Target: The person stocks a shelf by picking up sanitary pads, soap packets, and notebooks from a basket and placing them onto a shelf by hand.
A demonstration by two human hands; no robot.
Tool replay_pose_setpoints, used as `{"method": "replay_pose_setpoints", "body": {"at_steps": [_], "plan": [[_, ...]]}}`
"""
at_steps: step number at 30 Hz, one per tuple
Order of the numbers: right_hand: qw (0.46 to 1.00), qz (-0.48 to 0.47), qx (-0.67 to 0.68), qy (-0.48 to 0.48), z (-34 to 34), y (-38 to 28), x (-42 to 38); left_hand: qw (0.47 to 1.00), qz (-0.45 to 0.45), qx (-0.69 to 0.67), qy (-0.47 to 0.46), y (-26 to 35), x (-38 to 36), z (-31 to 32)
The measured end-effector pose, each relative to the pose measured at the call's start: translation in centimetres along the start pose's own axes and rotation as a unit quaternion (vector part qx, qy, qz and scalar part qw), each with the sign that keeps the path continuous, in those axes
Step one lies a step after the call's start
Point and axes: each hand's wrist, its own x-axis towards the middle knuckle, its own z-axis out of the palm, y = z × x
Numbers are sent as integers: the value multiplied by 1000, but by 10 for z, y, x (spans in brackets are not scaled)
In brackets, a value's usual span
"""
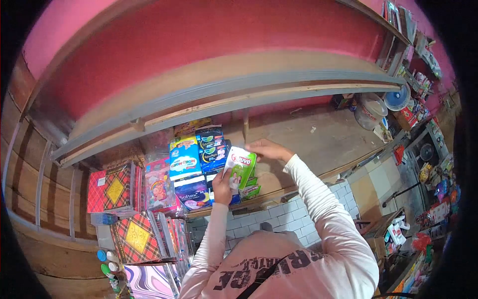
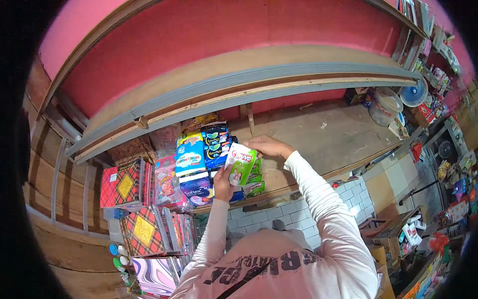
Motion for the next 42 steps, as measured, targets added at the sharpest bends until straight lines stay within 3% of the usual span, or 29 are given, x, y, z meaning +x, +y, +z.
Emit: {"method": "replay_pose_setpoints", "body": {"at_steps": [2, 3, 6, 7, 10, 14, 19, 23, 26, 32, 35, 39, 42], "plan": [[1000, -25, -9, -11, -3, 3, -3, 999, 28, 26, 4, -6, 13, 9], [999, -38, -1, -3, -7, 8, 0, 1000, 0, -8, -14, -4, 16, 19], [998, -56, -5, 36, -22, 12, 2, 997, 4, 49, -52, -13, 35, 21], [997, -59, -11, 50, -26, 10, 2, 989, 51, 130, -53, -18, 45, 17], [960, -196, -145, 138, -40, 11, 12, 973, 110, 201, -16, -22, 55, 19], [932, -191, -217, 217, -48, 0, 22, 949, 171, 266, -4, -23, 60, 15], [899, -214, -258, 281, -48, 25, 56, 934, 126, 335, 13, -44, 75, -1], [909, -175, -253, 282, -39, 40, 70, 892, 157, 422, 26, -48, 82, -2], [914, -167, -238, 283, -36, 63, 86, 915, 108, 387, 32, -24, 70, 19], [920, -120, -262, 266, -30, 65, 93, 896, 178, 407, 9, -20, 94, 19], [932, -125, -239, 243, -31, 88, 108, 832, 211, 514, 9, -16, 116, 15], [947, -129, -220, 198, -23, 104, 114, 789, 208, 577, -30, 2, 117, 28], [955, -125, -219, 159, -21, 114, 119, 798, 151, 581, -46, 8, 114, 33]]}}
